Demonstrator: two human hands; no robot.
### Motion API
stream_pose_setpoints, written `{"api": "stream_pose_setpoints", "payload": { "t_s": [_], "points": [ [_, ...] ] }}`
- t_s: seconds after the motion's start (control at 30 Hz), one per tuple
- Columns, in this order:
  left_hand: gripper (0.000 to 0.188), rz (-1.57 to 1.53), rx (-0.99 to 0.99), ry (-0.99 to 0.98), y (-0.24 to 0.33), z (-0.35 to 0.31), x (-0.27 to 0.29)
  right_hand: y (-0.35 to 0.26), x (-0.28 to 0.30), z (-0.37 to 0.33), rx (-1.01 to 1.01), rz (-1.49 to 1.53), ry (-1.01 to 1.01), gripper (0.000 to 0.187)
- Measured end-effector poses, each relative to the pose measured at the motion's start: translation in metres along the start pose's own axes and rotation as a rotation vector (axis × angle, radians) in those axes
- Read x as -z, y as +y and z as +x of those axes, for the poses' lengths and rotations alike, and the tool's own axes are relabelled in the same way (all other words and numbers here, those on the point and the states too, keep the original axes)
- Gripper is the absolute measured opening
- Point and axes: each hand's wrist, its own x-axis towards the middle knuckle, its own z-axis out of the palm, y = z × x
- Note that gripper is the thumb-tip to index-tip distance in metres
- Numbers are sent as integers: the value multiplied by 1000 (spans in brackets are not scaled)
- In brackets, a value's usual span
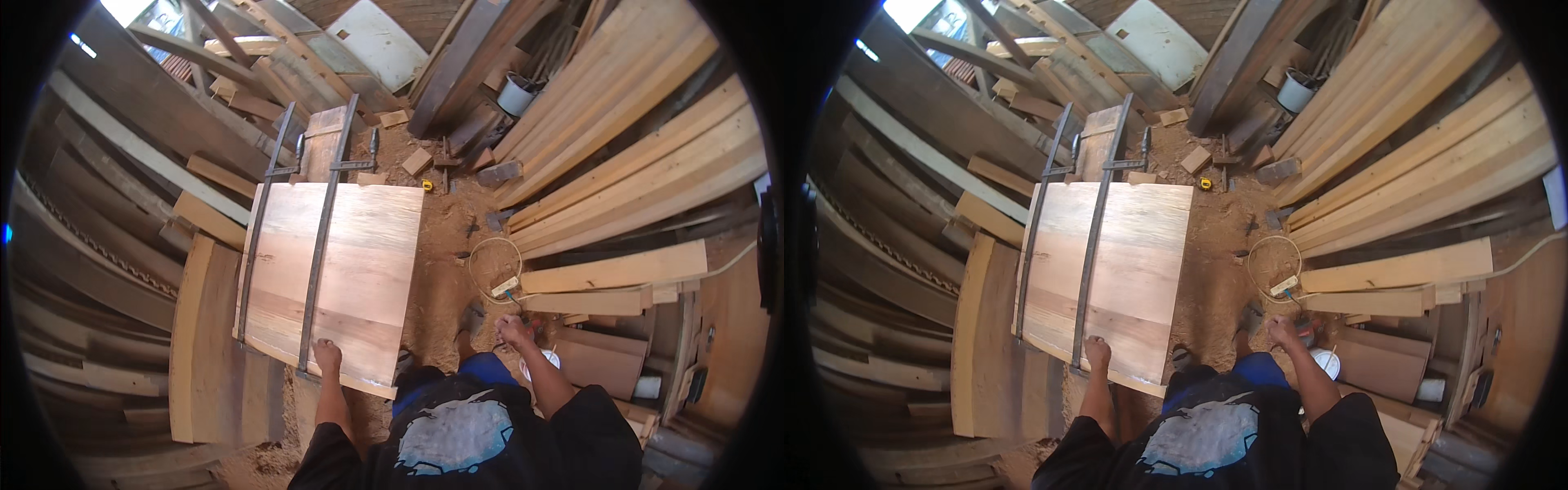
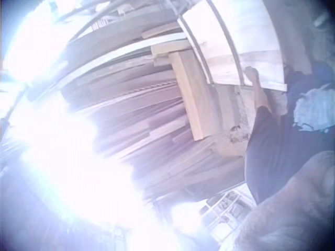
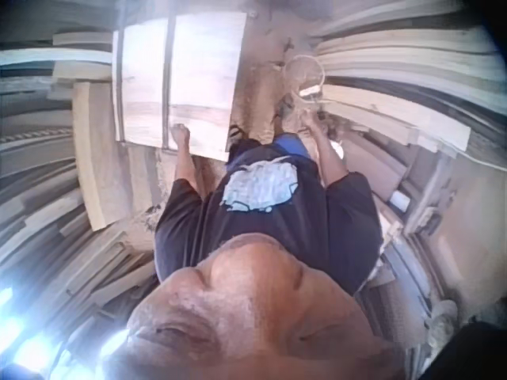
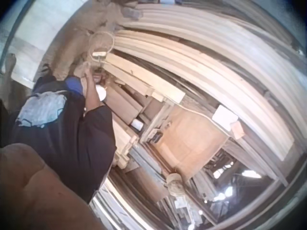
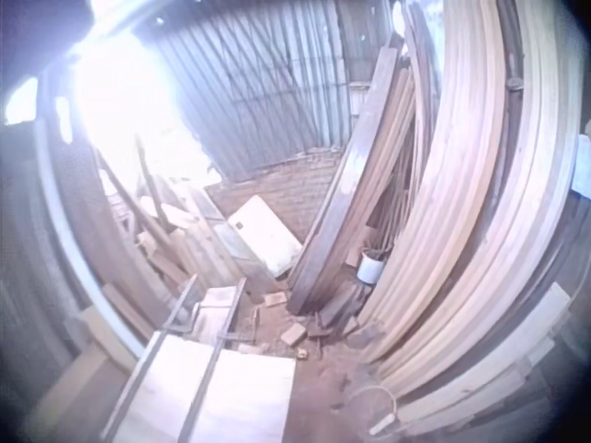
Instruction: The person uses a hammer and a wooden block to align wood panels held in place by metal clamps, measures the dimensions with a tape measure, and lifts the assembled piece to check the fit.
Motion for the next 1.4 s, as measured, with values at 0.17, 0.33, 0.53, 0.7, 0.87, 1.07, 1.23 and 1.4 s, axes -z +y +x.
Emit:
{"api": "stream_pose_setpoints", "payload": {
  "t_s": [0.17, 0.33, 0.53, 0.7, 0.87, 1.07, 1.23, 1.4],
  "points": [
    [23, -35, -223, 78, 7, -34, -45, -26, 47, 38, 6, -175, -134, 22],
    [23, 322, -443, -40, 31, -74, -60, -43, 77, 30, -168, -465, -103, 14],
    [17, 119, -206, 384, 5, -103, -78, -54, 47, 54, -194, -345, -289, 8],
    [21, -190, 95, 294, 64, -110, -65, -108, 17, 75, 19, -514, -408, 13],
    [21, -255, 117, 279, 53, -125, -59, -130, -49, 67, 69, -539, -553, 15],
    [22, -264, 7, 238, 42, -125, -52, -104, -94, 45, 93, -769, -585, 19],
    [23, -239, -66, 175, 36, -121, -47, -76, -96, 41, 77, -720, -586, 16],
    [19, -132, -182, 260, 37, -129, -42, -61, -79, 23, 42, -441, -345, 14]
  ]
}}
